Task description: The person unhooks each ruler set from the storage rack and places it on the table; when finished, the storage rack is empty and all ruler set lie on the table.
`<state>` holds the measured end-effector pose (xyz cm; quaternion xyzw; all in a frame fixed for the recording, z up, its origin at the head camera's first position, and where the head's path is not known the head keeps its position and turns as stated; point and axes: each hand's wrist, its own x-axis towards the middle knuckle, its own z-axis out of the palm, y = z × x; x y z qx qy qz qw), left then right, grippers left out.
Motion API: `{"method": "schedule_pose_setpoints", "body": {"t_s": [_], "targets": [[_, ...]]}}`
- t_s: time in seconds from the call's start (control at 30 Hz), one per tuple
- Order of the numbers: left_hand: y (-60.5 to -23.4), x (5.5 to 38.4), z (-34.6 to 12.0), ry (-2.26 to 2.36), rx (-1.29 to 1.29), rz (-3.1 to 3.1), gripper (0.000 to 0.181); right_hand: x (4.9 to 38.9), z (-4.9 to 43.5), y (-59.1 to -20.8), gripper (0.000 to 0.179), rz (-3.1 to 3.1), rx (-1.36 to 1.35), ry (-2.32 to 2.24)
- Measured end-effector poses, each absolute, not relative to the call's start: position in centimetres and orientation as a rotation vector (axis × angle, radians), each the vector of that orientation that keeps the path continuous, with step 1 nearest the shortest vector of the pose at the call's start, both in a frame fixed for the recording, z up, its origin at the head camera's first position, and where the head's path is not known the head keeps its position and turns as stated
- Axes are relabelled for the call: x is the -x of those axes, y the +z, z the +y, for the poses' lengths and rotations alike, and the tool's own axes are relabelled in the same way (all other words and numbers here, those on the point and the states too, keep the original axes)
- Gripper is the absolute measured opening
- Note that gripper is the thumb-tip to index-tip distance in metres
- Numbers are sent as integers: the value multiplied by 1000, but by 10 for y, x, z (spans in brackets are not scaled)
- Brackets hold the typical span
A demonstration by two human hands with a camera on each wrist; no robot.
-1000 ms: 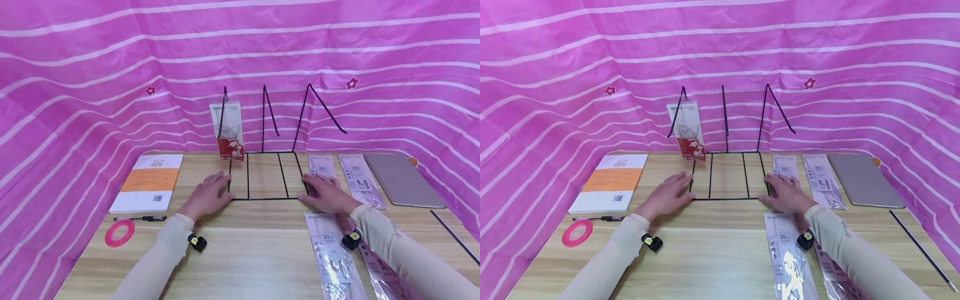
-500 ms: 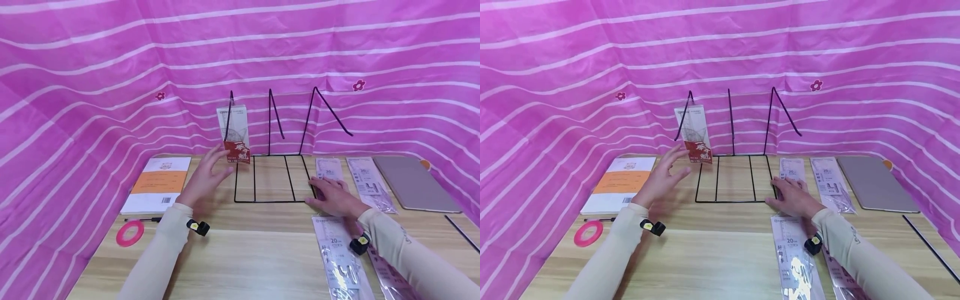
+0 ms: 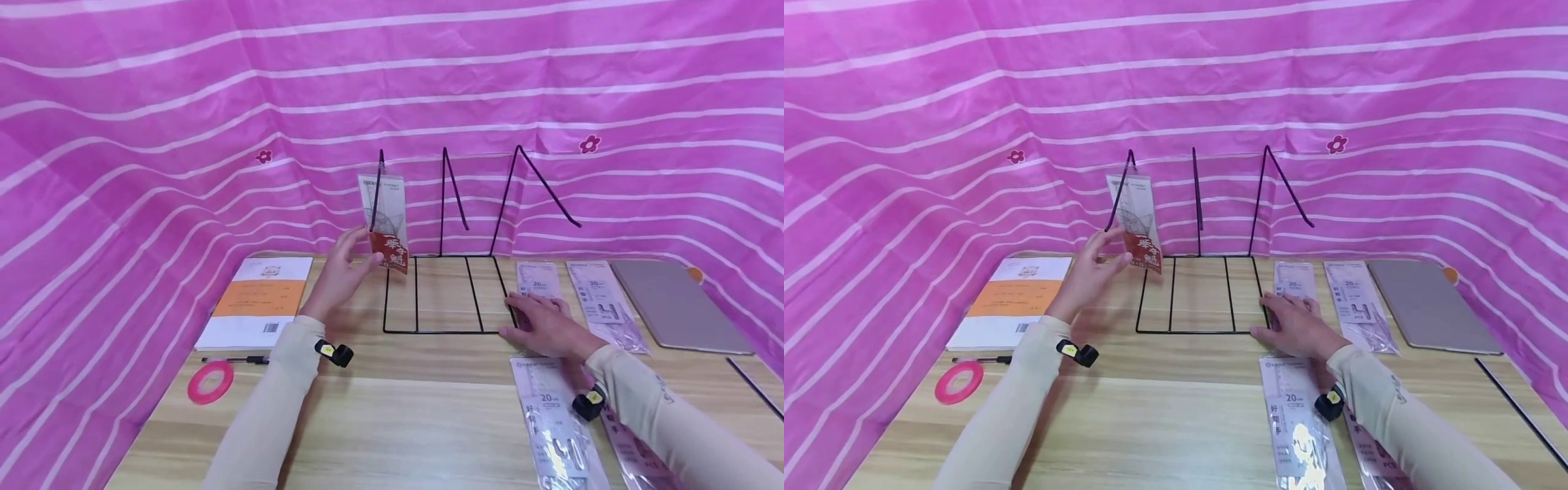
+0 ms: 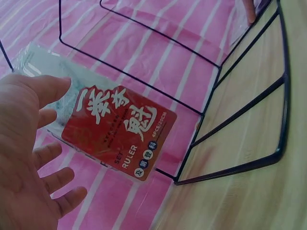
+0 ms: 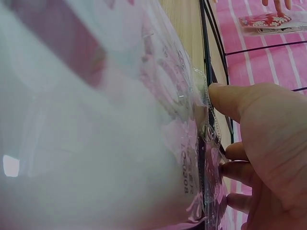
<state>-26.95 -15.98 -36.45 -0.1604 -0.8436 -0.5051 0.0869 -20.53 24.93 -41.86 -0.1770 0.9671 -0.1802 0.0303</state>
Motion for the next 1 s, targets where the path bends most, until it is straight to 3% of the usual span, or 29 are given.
{"method": "schedule_pose_setpoints", "body": {"t_s": [0.37,0.77,1.0], "targets": [[-365,274,-162,-1651,485,-2473,63,204,249,-422,81,2982,544,-528],[-365,260,-148,-1700,467,-2300,44,204,250,-419,79,2993,548,-524],[-355,246,-148,-1602,510,-2330,54,204,250,-418,79,3002,555,-521]]}}
